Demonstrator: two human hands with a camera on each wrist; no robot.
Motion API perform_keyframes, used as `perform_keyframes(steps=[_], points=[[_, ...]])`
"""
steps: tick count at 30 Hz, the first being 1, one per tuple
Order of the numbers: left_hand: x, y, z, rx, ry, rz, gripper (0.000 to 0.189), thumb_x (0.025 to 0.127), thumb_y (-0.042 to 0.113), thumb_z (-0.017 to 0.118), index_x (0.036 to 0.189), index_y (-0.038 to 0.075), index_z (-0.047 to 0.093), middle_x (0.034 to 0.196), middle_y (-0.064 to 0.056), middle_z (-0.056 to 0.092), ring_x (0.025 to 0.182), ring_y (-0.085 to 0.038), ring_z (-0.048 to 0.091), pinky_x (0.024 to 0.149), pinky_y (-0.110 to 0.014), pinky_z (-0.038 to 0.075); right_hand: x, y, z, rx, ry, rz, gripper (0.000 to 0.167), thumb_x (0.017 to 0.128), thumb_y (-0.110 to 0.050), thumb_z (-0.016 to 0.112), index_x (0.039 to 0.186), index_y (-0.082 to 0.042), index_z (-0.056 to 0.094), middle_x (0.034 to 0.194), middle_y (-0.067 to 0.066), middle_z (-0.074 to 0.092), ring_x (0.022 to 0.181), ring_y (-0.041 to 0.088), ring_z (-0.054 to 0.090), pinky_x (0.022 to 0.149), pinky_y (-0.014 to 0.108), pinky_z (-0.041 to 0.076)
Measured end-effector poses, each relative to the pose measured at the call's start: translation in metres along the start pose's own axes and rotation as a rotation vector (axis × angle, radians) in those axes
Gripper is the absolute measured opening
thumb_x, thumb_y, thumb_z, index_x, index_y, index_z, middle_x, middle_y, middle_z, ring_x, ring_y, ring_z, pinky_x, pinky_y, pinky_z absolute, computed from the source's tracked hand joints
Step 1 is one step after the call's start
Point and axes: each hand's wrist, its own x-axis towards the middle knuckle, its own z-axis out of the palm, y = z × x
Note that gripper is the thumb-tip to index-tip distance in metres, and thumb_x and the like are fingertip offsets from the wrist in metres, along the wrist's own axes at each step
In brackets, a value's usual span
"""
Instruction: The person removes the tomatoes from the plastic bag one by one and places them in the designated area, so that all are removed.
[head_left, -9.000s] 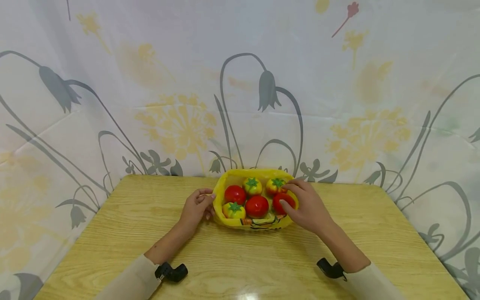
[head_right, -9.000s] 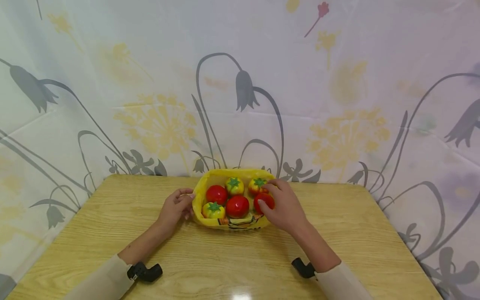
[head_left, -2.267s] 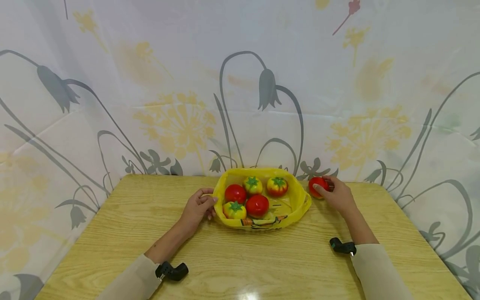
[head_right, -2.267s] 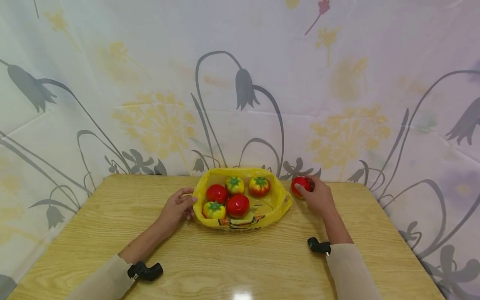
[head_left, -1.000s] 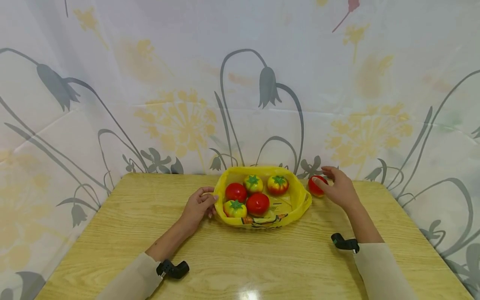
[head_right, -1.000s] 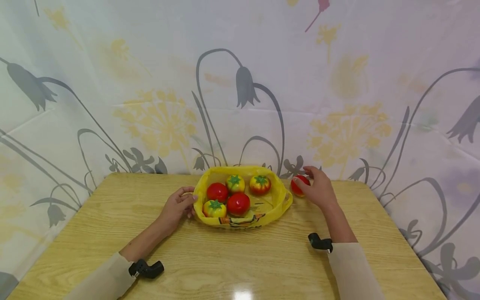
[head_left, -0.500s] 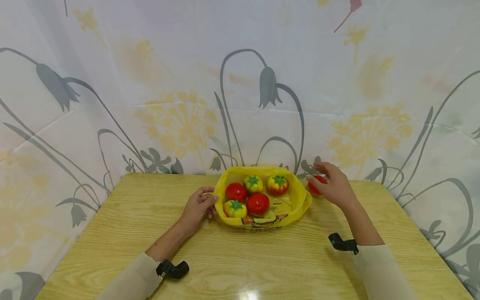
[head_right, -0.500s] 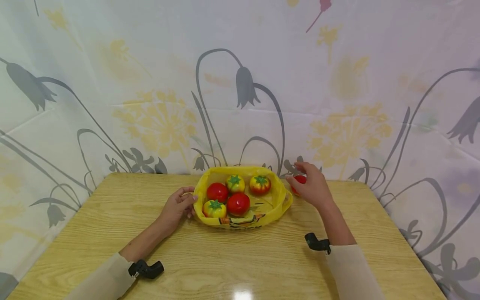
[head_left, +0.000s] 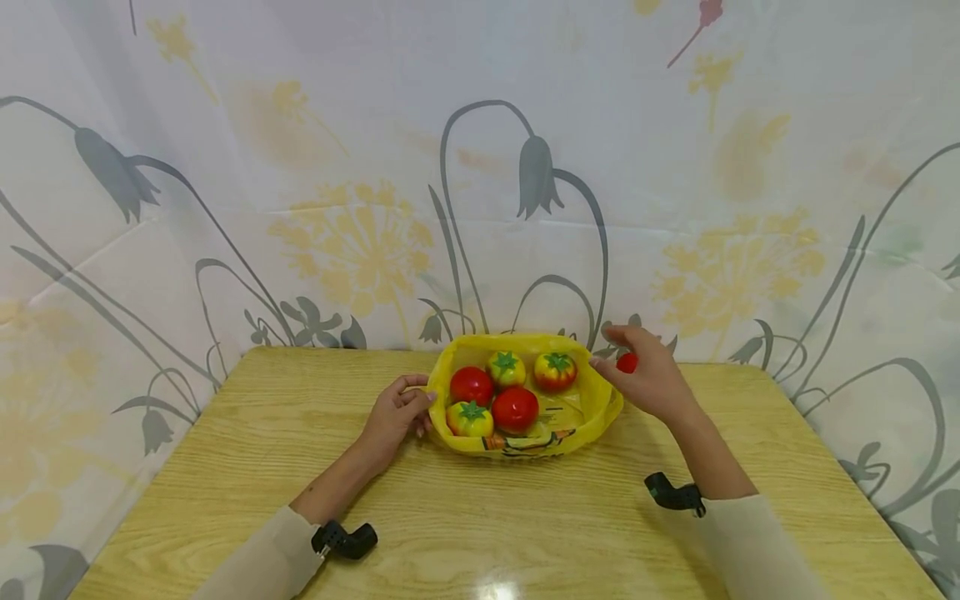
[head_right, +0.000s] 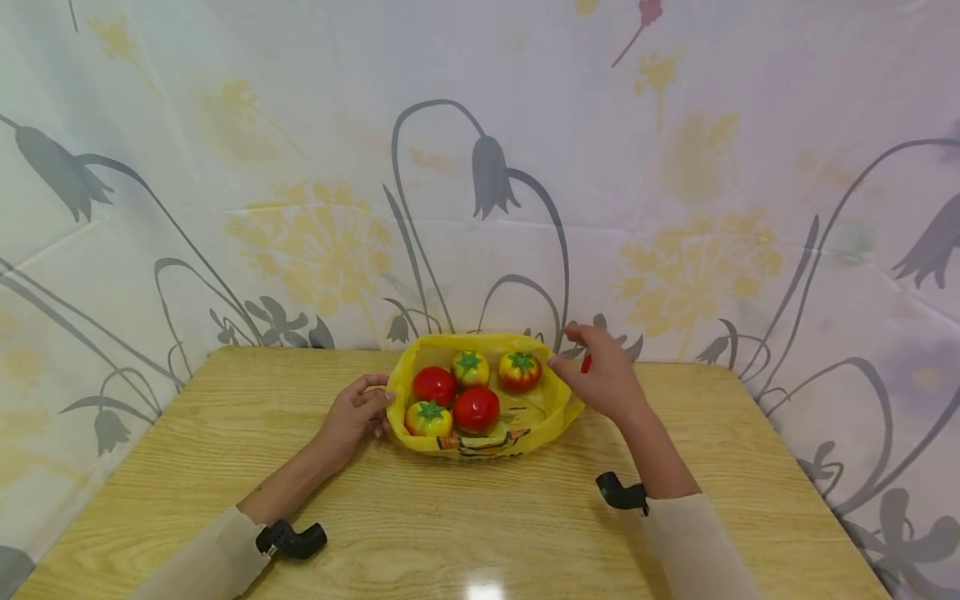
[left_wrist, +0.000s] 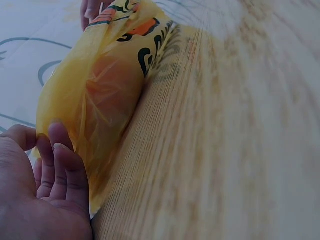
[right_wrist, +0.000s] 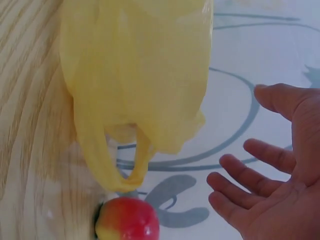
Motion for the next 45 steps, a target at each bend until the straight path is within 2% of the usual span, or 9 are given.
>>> perform_keyframes(steps=[8,16,24,32,40,45], points=[[0.000,-0.002,0.000,-0.001,0.006,-0.012,0.036,0.106,0.008,0.063,0.136,-0.007,0.050,0.076,0.000,0.066,0.061,-0.014,0.060,0.057,-0.023,0.049,-0.002,-0.012,0.012,-0.036,-0.007,-0.062,0.056,0.102,-0.026,0.074,0.148,0.001,0.055,0.145,0.025,0.059,0.133,0.047,0.054,0.110,0.066,0.044],[0.000,-0.001,0.001,-0.005,0.003,-0.002,0.035,0.105,0.007,0.063,0.135,-0.006,0.050,0.075,0.000,0.066,0.061,-0.014,0.059,0.056,-0.023,0.049,-0.002,-0.021,0.022,-0.039,0.003,-0.122,0.054,0.099,-0.021,0.077,0.143,0.003,0.058,0.139,0.024,0.062,0.127,0.045,0.057,0.106,0.064,0.048],[-0.002,-0.001,0.000,0.002,0.000,-0.011,0.037,0.105,0.007,0.063,0.136,-0.007,0.049,0.076,0.001,0.066,0.061,-0.013,0.060,0.057,-0.023,0.050,-0.003,-0.028,0.035,-0.031,-0.043,-0.112,0.056,0.097,-0.022,0.080,0.143,0.001,0.058,0.143,0.020,0.061,0.133,0.041,0.056,0.111,0.061,0.047],[-0.001,-0.001,0.000,0.010,0.002,-0.003,0.036,0.106,0.008,0.063,0.136,-0.006,0.050,0.076,0.000,0.066,0.061,-0.014,0.059,0.057,-0.023,0.050,-0.004,-0.034,0.046,-0.044,-0.080,-0.115,0.056,0.096,-0.025,0.081,0.142,-0.001,0.061,0.143,0.018,0.062,0.133,0.040,0.057,0.111,0.059,0.048],[-0.003,0.002,0.000,0.006,-0.013,-0.002,0.038,0.106,0.008,0.062,0.138,-0.007,0.048,0.075,0.000,0.065,0.062,-0.014,0.059,0.058,-0.023,0.050,-0.005,-0.039,0.061,-0.015,-0.123,-0.201,0.053,0.095,-0.021,0.081,0.141,-0.002,0.062,0.138,0.016,0.062,0.124,0.038,0.060,0.105,0.056,0.053],[-0.003,0.002,0.001,0.008,-0.013,0.000,0.036,0.106,0.008,0.062,0.137,-0.006,0.049,0.075,0.000,0.064,0.062,-0.014,0.059,0.058,-0.023,0.049,-0.007,-0.042,0.067,-0.024,-0.146,-0.202,0.053,0.095,-0.021,0.081,0.142,-0.005,0.063,0.137,0.015,0.061,0.123,0.038,0.060,0.104,0.054,0.054]])
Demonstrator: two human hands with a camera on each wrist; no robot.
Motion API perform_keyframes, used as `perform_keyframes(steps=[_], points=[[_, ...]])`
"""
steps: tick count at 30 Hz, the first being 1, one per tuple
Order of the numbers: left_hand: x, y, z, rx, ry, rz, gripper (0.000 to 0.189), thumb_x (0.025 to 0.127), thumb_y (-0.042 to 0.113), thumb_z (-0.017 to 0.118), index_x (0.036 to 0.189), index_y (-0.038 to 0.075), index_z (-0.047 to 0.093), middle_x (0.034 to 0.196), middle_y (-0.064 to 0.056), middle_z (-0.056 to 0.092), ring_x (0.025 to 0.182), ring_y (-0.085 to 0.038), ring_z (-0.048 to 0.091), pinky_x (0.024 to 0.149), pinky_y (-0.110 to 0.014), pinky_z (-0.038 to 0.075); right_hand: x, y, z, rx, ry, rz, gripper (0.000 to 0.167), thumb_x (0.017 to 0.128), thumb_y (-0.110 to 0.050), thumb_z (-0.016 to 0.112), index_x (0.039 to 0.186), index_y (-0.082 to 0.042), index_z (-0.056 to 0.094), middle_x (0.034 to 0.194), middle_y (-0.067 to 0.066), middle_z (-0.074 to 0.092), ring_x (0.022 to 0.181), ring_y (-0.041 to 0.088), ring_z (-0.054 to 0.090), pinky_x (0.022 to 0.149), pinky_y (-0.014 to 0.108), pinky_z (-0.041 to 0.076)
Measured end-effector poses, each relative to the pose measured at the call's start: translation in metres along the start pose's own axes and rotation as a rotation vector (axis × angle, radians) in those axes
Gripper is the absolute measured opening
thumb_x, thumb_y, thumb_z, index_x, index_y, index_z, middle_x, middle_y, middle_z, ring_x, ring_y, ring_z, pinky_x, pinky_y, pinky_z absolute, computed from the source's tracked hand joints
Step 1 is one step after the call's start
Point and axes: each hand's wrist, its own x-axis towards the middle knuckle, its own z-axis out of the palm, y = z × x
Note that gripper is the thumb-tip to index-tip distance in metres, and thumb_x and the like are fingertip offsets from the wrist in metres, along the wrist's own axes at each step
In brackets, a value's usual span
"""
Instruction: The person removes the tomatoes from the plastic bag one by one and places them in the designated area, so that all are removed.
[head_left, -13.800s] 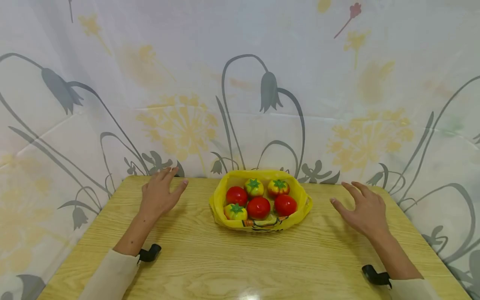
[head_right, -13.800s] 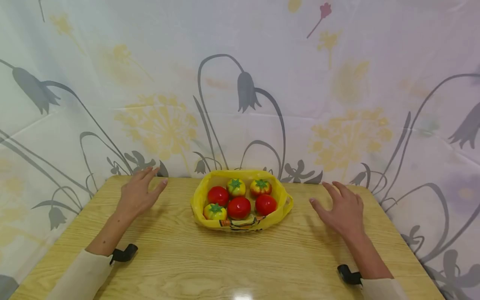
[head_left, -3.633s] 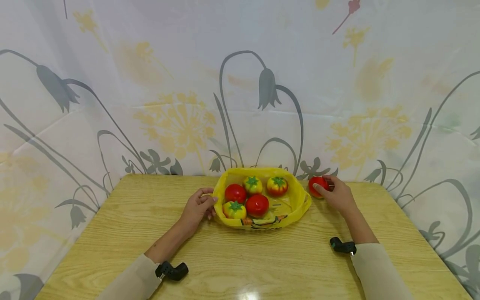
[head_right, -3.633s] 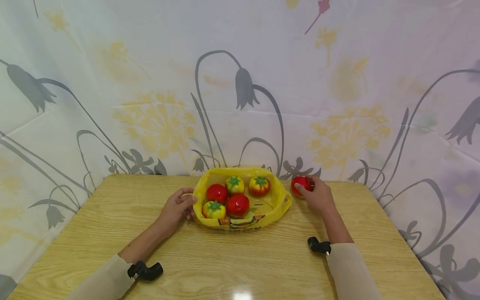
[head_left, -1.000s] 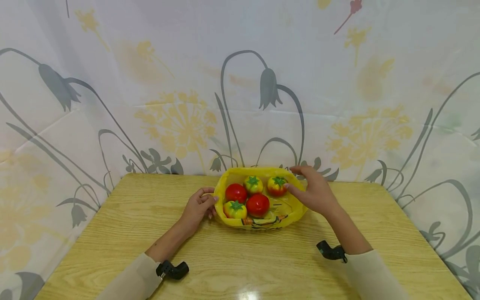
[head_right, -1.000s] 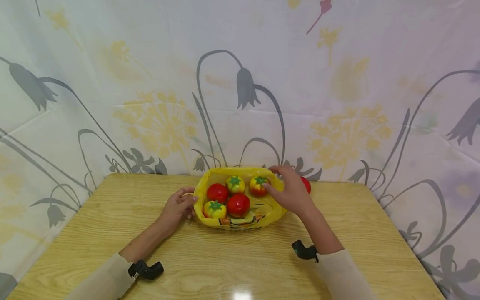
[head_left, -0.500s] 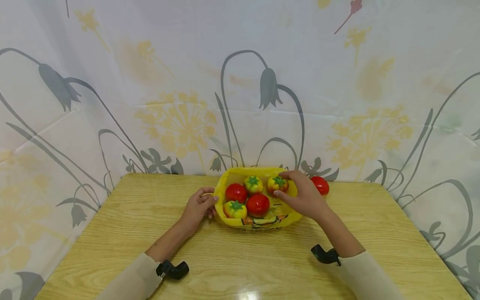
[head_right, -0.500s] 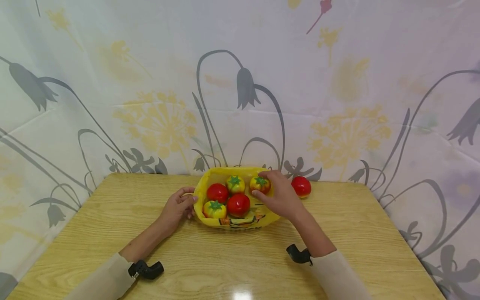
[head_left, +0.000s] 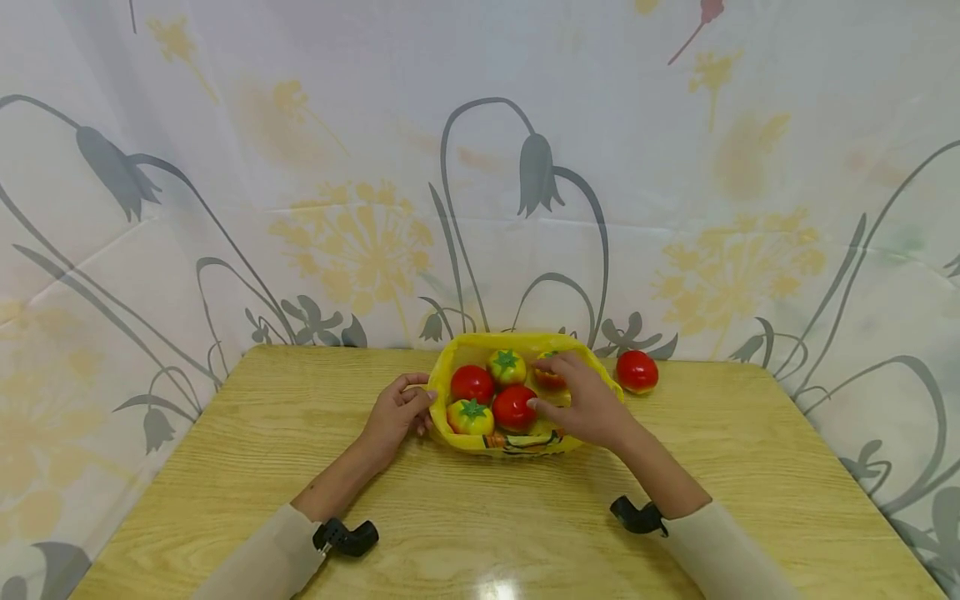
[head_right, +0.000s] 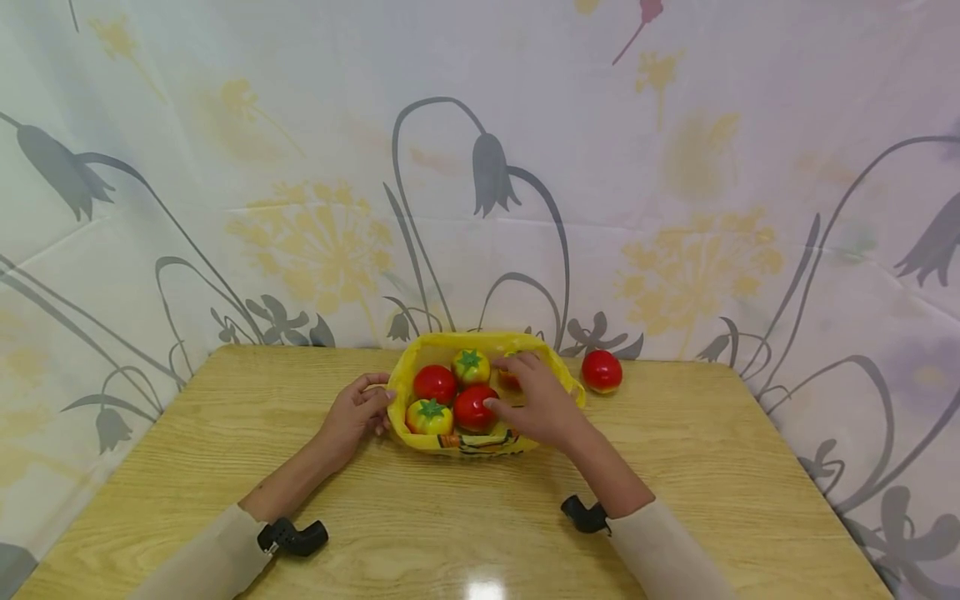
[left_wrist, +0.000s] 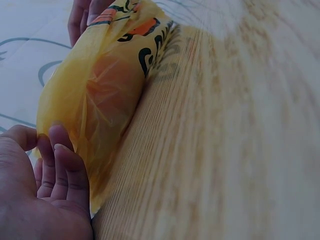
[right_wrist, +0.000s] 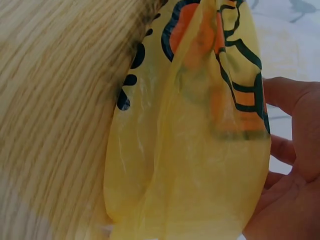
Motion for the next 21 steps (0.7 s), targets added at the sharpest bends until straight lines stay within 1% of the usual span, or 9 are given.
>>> perform_keyframes(steps=[5,10,17,21], points=[[0.000,0.000,0.000,-0.004,0.002,-0.005,0.036,0.107,0.008,0.062,0.137,-0.007,0.049,0.076,0.000,0.065,0.062,-0.015,0.059,0.058,-0.023,0.049,-0.001,-0.005,0.004,-0.018,-0.052,0.011,0.053,0.095,-0.024,0.082,0.142,-0.006,0.064,0.136,0.015,0.062,0.122,0.036,0.060,0.104,0.052,0.054],[0.000,-0.001,0.000,-0.009,-0.002,-0.008,0.036,0.106,0.008,0.062,0.137,-0.007,0.049,0.076,-0.001,0.064,0.062,-0.015,0.059,0.058,-0.023,0.049,-0.001,-0.007,0.007,-0.012,-0.089,-0.014,0.051,0.095,-0.024,0.081,0.140,-0.005,0.065,0.135,0.016,0.063,0.120,0.037,0.063,0.102,0.052,0.055],[0.000,0.000,0.000,-0.016,-0.007,-0.011,0.036,0.106,0.008,0.061,0.136,-0.007,0.048,0.076,0.000,0.064,0.063,-0.015,0.059,0.059,-0.023,0.049,-0.002,-0.006,0.011,-0.054,-0.112,-0.020,0.050,0.096,-0.024,0.080,0.141,-0.009,0.066,0.145,0.015,0.060,0.127,0.036,0.062,0.105,0.054,0.054],[0.000,0.001,0.000,-0.012,-0.001,-0.013,0.036,0.106,0.008,0.062,0.136,-0.006,0.049,0.075,0.000,0.064,0.063,-0.015,0.059,0.058,-0.023,0.049,-0.002,-0.008,0.011,-0.079,-0.140,-0.024,0.051,0.097,-0.025,0.080,0.143,-0.009,0.065,0.152,0.017,0.057,0.133,0.037,0.059,0.108,0.056,0.051]])
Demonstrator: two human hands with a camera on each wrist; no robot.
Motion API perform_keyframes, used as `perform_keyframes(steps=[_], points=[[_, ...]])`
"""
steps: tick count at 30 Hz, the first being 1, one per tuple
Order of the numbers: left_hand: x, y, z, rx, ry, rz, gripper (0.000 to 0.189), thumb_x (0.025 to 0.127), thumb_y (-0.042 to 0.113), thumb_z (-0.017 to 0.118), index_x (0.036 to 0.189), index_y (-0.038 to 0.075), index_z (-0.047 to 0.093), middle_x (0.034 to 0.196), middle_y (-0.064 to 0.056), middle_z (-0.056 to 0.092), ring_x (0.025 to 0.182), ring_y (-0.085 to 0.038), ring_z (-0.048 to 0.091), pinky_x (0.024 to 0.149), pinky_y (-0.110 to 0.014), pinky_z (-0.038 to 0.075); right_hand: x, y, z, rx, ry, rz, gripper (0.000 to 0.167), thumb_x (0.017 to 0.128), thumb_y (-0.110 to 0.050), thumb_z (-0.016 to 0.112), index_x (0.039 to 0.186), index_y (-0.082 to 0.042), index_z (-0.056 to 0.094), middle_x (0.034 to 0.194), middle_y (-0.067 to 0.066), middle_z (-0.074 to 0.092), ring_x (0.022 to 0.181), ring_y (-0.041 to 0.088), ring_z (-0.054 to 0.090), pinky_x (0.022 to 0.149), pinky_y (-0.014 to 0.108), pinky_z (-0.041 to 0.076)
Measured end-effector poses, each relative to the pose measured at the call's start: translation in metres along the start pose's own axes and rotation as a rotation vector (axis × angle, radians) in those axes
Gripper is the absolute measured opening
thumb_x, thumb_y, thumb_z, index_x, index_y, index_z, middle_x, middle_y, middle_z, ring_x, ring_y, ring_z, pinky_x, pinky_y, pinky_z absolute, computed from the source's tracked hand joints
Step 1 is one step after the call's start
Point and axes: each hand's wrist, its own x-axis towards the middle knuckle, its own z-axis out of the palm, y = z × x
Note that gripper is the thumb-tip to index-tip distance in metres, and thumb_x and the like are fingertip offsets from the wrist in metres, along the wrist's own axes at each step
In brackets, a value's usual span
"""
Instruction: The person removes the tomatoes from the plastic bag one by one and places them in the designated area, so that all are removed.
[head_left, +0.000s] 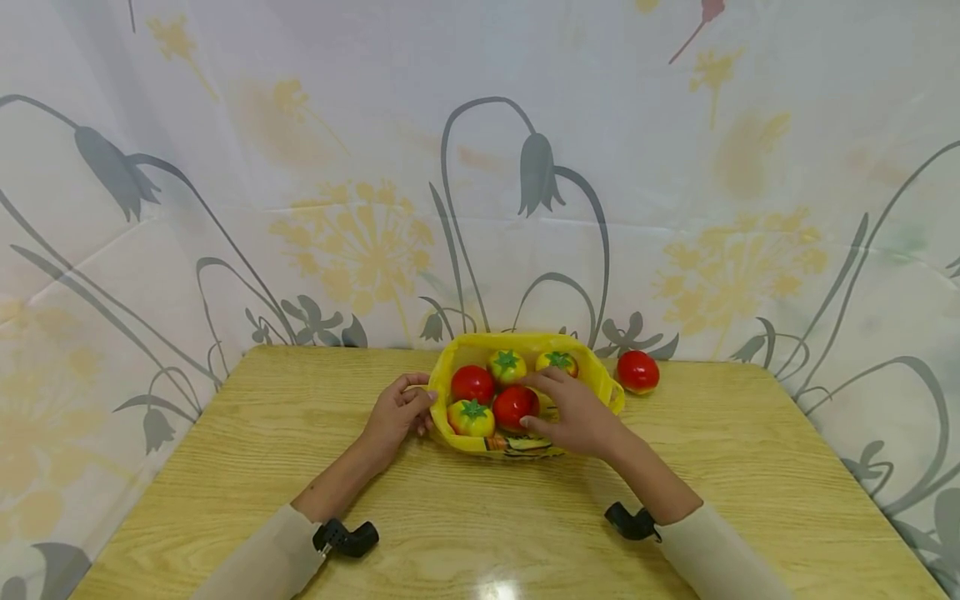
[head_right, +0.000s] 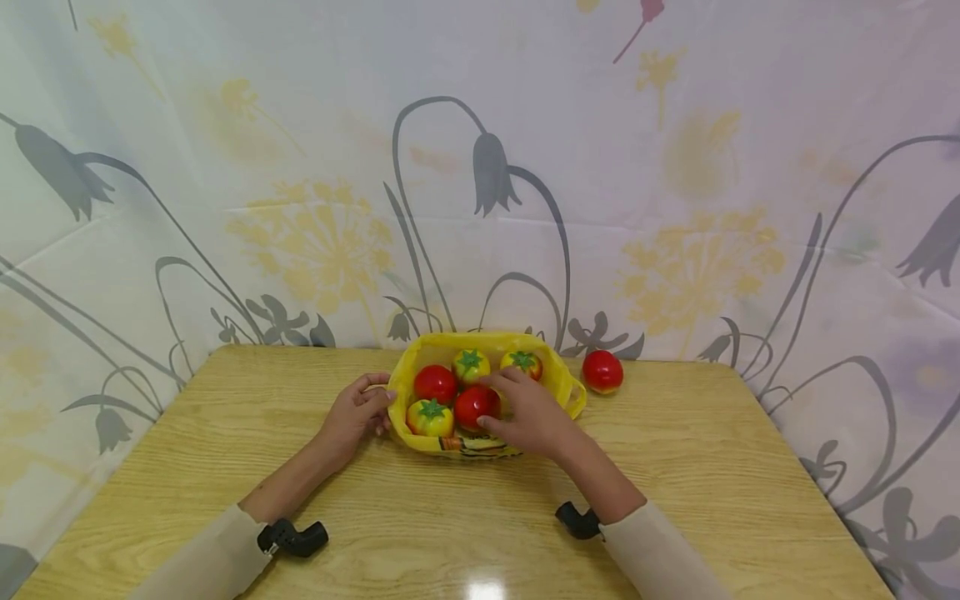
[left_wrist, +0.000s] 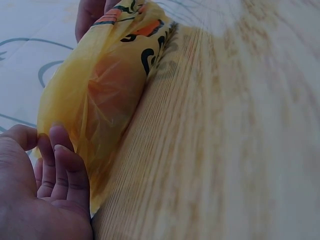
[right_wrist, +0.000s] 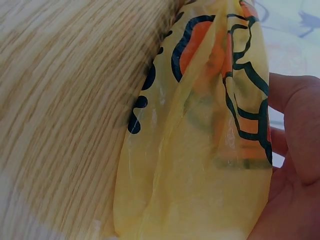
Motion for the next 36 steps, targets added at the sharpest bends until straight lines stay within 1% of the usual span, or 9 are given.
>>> perform_keyframes(steps=[4,7,13,19,24,28,32,36], points=[[-0.001,0.000,0.000,0.007,0.002,0.002,0.036,0.106,0.008,0.062,0.137,-0.006,0.049,0.076,0.000,0.065,0.063,-0.015,0.060,0.059,-0.023,0.049,0.000,-0.001,0.001,-0.008,-0.016,-0.003,0.053,0.098,-0.025,0.078,0.146,-0.010,0.063,0.154,0.018,0.056,0.139,0.039,0.055,0.110,0.057,0.049],[-0.001,0.000,0.000,0.012,0.002,0.001,0.037,0.106,0.009,0.062,0.137,-0.006,0.049,0.077,0.000,0.065,0.063,-0.015,0.060,0.059,-0.023,0.050,0.001,-0.001,0.003,-0.011,-0.020,-0.003,0.054,0.098,-0.025,0.078,0.147,-0.010,0.062,0.152,0.016,0.058,0.138,0.039,0.056,0.110,0.056,0.050],[0.000,0.000,0.000,0.018,0.001,0.001,0.036,0.106,0.008,0.061,0.137,-0.006,0.049,0.076,0.000,0.065,0.063,-0.015,0.060,0.059,-0.023,0.050,0.001,0.000,0.006,-0.010,-0.030,-0.009,0.053,0.099,-0.024,0.076,0.147,-0.009,0.062,0.149,0.015,0.059,0.134,0.037,0.059,0.109,0.055,0.051],[0.000,-0.001,0.000,0.015,0.003,0.005,0.035,0.106,0.008,0.061,0.136,-0.006,0.049,0.077,0.000,0.065,0.063,-0.014,0.060,0.059,-0.023,0.050,0.002,0.001,0.009,-0.032,-0.004,-0.033,0.046,0.098,-0.023,0.077,0.140,-0.006,0.066,0.142,0.013,0.064,0.127,0.033,0.062,0.107,0.052,0.053],[0.000,-0.001,-0.001,0.020,0.003,0.004,0.037,0.106,0.008,0.062,0.137,-0.006,0.049,0.076,0.000,0.065,0.063,-0.014,0.060,0.059,-0.023,0.050,0.002,0.000,0.010,-0.022,0.012,-0.042,0.043,0.097,-0.021,0.079,0.135,-0.006,0.066,0.136,0.010,0.067,0.119,0.028,0.066,0.102,0.048,0.056],[0.000,-0.001,-0.001,0.026,0.002,0.004,0.037,0.106,0.009,0.062,0.138,-0.007,0.048,0.075,0.000,0.065,0.062,-0.014,0.060,0.059,-0.023,0.050,0.002,0.000,0.011,-0.025,0.015,-0.027,0.043,0.094,-0.020,0.082,0.131,-0.007,0.066,0.130,0.008,0.069,0.112,0.024,0.067,0.098,0.045,0.057],[0.001,-0.001,-0.001,0.025,0.002,0.004,0.037,0.107,0.009,0.062,0.138,-0.006,0.049,0.075,0.000,0.065,0.062,-0.015,0.060,0.059,-0.023,0.050,0.002,0.000,0.012,-0.044,0.014,-0.001,0.044,0.091,-0.021,0.086,0.128,-0.008,0.066,0.125,0.006,0.069,0.108,0.022,0.066,0.097,0.043,0.058],[0.001,-0.001,-0.001,0.026,0.002,0.004,0.038,0.106,0.010,0.062,0.138,-0.006,0.049,0.076,0.000,0.065,0.062,-0.014,0.060,0.059,-0.023,0.050,0.002,0.000,0.014,-0.050,0.000,0.017,0.050,0.089,-0.022,0.088,0.132,-0.008,0.067,0.131,0.008,0.067,0.113,0.025,0.065,0.100,0.044,0.057]])
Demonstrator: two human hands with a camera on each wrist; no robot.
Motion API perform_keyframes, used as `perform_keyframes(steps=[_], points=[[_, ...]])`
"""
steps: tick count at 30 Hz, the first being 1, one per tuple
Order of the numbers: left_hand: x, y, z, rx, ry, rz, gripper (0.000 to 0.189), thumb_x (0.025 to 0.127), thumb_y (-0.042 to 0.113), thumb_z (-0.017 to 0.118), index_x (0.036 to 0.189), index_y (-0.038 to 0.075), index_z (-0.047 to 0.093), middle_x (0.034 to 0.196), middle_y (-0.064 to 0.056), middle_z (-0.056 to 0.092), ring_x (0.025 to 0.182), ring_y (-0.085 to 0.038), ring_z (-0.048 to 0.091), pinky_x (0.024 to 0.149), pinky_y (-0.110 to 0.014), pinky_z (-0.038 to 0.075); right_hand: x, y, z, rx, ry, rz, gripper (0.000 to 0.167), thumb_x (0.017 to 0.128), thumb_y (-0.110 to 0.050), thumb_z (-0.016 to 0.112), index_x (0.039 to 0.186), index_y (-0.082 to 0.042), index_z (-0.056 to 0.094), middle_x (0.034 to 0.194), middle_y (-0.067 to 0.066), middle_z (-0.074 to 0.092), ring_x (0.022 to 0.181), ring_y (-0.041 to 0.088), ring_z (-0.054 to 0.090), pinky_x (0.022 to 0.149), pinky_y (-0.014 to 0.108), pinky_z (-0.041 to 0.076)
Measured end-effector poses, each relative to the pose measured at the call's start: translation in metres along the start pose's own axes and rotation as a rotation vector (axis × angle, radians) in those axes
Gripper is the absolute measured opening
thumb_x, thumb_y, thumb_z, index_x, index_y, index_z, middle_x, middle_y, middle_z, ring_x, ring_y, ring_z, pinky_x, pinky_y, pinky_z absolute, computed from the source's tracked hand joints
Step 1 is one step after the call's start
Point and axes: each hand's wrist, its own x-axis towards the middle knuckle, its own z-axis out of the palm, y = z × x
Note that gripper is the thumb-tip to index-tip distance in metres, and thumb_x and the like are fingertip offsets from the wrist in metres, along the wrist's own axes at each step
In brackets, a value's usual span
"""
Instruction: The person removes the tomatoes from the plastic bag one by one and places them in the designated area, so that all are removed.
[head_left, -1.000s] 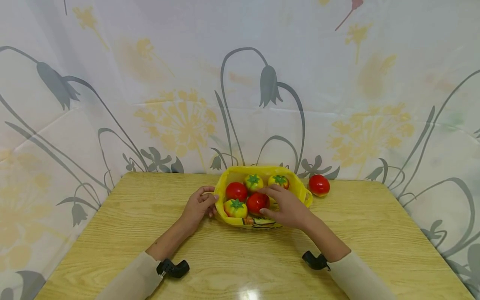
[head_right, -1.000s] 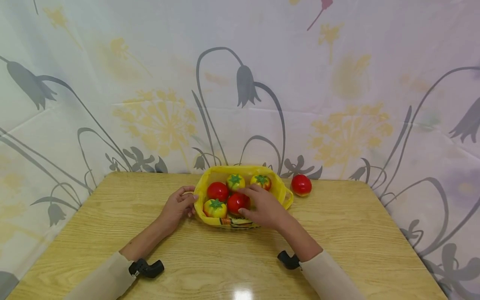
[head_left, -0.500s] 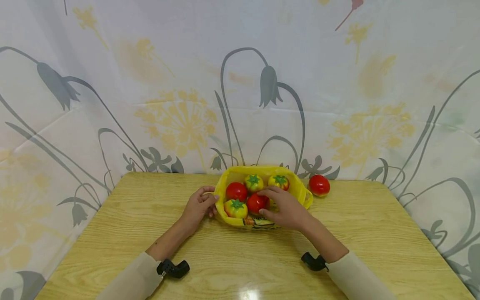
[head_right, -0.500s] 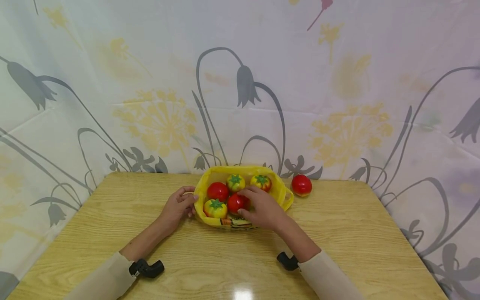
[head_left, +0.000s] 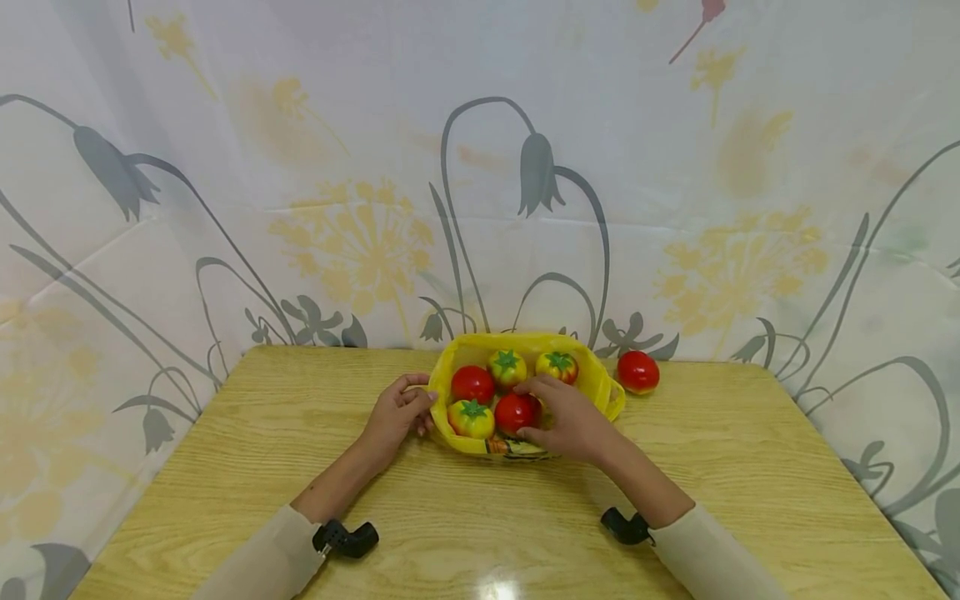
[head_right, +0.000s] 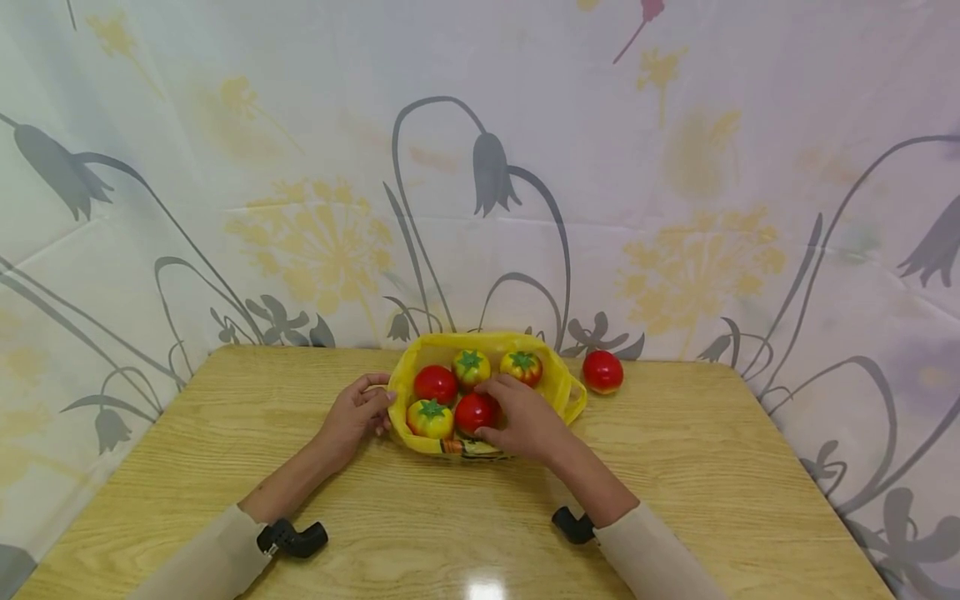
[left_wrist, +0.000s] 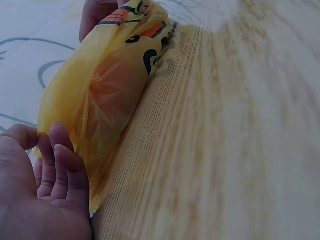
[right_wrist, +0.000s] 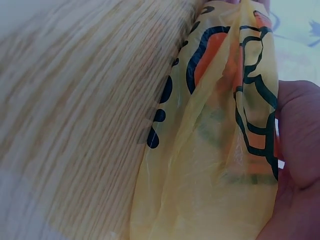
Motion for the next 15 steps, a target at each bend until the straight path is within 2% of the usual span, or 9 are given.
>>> perform_keyframes(steps=[4,10,15], points=[[-0.0003,-0.0001,0.0002,0.000,-0.001,-0.007,0.037,0.106,0.009,0.062,0.138,-0.006,0.049,0.077,0.000,0.065,0.063,-0.014,0.060,0.059,-0.024,0.050,-0.0009,-0.0005,0.0009,0.004,-0.017,0.010,0.054,0.089,-0.023,0.088,0.136,-0.009,0.066,0.138,0.010,0.065,0.121,0.028,0.064,0.103,0.046,0.056],[-0.0010,0.0022,0.0009,0.008,-0.001,-0.006,0.038,0.107,0.010,0.062,0.138,-0.006,0.048,0.077,-0.001,0.065,0.064,-0.015,0.060,0.060,-0.024,0.050,-0.0009,-0.0020,0.0004,0.021,-0.028,0.026,0.054,0.087,-0.022,0.089,0.133,-0.009,0.065,0.131,0.007,0.069,0.118,0.025,0.065,0.103,0.044,0.056],[-0.0011,0.0024,0.0016,0.000,0.006,-0.014,0.037,0.107,0.009,0.062,0.137,-0.006,0.049,0.077,-0.001,0.065,0.063,-0.015,0.060,0.060,-0.023,0.050,-0.0005,-0.0025,0.0006,0.030,-0.031,0.045,0.055,0.087,-0.023,0.090,0.134,-0.009,0.064,0.132,0.006,0.068,0.119,0.024,0.065,0.104,0.043,0.055]])
